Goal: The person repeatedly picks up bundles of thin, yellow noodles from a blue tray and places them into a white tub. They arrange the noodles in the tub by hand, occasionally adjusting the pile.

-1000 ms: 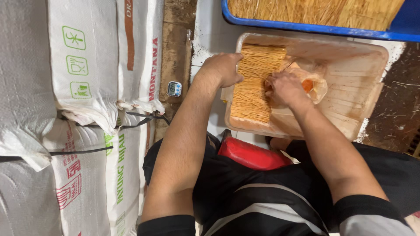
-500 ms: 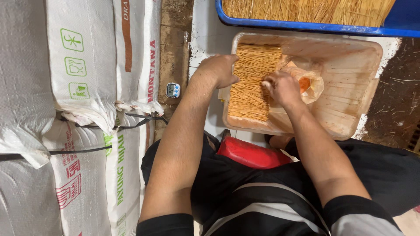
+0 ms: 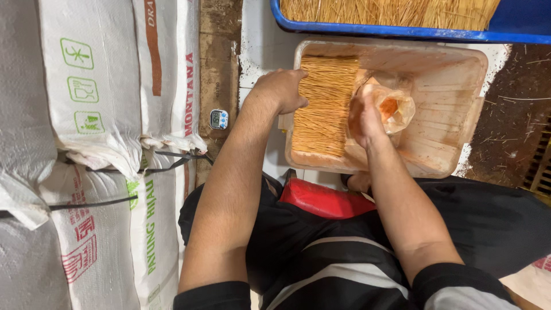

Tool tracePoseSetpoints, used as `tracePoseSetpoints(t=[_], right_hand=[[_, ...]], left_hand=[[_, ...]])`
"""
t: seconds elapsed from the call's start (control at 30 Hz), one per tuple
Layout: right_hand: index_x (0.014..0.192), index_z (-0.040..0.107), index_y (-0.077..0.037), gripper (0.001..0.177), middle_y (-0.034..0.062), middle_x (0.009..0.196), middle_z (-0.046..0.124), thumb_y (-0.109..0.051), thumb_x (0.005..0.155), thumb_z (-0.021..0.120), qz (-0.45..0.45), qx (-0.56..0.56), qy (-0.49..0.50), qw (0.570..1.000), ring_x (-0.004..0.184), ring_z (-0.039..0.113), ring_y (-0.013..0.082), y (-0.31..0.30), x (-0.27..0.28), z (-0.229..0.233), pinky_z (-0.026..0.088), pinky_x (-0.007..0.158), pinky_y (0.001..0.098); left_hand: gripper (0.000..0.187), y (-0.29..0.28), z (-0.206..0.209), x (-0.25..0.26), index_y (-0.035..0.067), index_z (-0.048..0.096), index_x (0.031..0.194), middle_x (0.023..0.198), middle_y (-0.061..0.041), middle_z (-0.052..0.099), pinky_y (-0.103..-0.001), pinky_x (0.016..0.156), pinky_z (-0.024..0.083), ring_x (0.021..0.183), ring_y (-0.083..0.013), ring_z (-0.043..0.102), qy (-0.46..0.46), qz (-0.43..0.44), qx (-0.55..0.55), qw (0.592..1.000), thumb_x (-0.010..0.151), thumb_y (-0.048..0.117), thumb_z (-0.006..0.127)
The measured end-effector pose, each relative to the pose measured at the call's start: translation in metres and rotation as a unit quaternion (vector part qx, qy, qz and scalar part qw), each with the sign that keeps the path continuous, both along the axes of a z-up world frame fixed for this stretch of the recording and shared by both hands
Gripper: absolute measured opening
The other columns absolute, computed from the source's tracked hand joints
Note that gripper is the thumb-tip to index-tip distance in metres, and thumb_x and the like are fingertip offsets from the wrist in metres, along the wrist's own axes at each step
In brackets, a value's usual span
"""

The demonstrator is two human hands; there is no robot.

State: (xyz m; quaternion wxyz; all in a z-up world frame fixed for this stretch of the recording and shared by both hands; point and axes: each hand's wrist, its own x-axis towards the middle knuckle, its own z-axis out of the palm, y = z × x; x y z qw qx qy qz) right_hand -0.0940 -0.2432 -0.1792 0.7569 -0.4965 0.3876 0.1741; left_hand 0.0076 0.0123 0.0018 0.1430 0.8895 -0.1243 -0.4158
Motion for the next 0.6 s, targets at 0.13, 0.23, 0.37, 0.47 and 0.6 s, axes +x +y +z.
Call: tracePoseSetpoints(t=[0.13, 0.23, 0.37, 0.47, 0.6], right_hand=[[0.146, 0.055, -0.005, 0.068, 0.0139, 0.139, 0.06, -0.059, 0.104, 0.048, 0.154, -0.21, 0.041, 0.965, 0.117, 0.055, 0.0219, -0.024, 0.014, 0.035, 0.045, 0.107, 0.0459], [0.128, 0.072, -0.008, 0.04, 0.0113, 0.112, 0.077, -0.038, 0.103, 0.06, 0.236, -0.379, 0.066, 0.892, 0.096, 0.071, 0.0167, -0.078, 0.03, 0.039, 0.059, 0.091, 0.0393], [0.123, 0.077, -0.009, 0.033, 0.0156, 0.116, 0.077, -0.028, 0.097, 0.07, 0.544, -0.499, 0.087, 0.669, 0.102, 0.072, 0.0288, -0.114, 0.033, -0.016, 0.055, 0.094, 0.0425], [0.129, 0.071, -0.006, 0.044, 0.0187, 0.127, 0.07, -0.026, 0.089, 0.076, 0.575, -0.549, -0.012, 0.606, 0.115, 0.066, 0.036, -0.108, 0.02, -0.071, 0.053, 0.098, 0.0439], [0.138, 0.064, -0.006, 0.047, 0.021, 0.136, 0.065, -0.031, 0.098, 0.063, 0.506, -0.541, 0.043, 0.67, 0.127, 0.059, 0.0382, -0.1, 0.001, -0.109, 0.046, 0.104, 0.0475]], left_hand=[[0.073, -0.001, 0.001, 0.0, 0.021, 0.043, 0.154, 0.142, -0.008, 0.061, -0.043, 0.116, 0.042, 0.132, -0.0243, 0.057, -0.006, -0.008, -0.012, 1.0, 0.09, 0.037, 0.074], [0.074, -0.001, 0.004, -0.001, 0.021, 0.041, 0.154, 0.141, -0.009, 0.061, -0.044, 0.116, 0.042, 0.131, -0.0245, 0.058, -0.001, -0.005, -0.011, 1.0, 0.09, 0.037, 0.074], [0.076, 0.001, 0.01, 0.001, 0.021, 0.04, 0.156, 0.139, -0.011, 0.064, -0.044, 0.115, 0.044, 0.128, -0.0259, 0.061, 0.016, 0.003, -0.013, 1.0, 0.09, 0.039, 0.074], [0.076, 0.002, 0.011, 0.004, 0.02, 0.041, 0.157, 0.137, -0.01, 0.067, -0.043, 0.115, 0.045, 0.128, -0.026, 0.062, 0.021, -0.004, -0.017, 1.0, 0.091, 0.039, 0.073], [0.079, 0.004, 0.008, 0.004, 0.02, 0.038, 0.156, 0.142, -0.008, 0.061, -0.043, 0.117, 0.04, 0.132, -0.0243, 0.057, 0.018, -0.008, -0.025, 1.0, 0.089, 0.041, 0.074]])
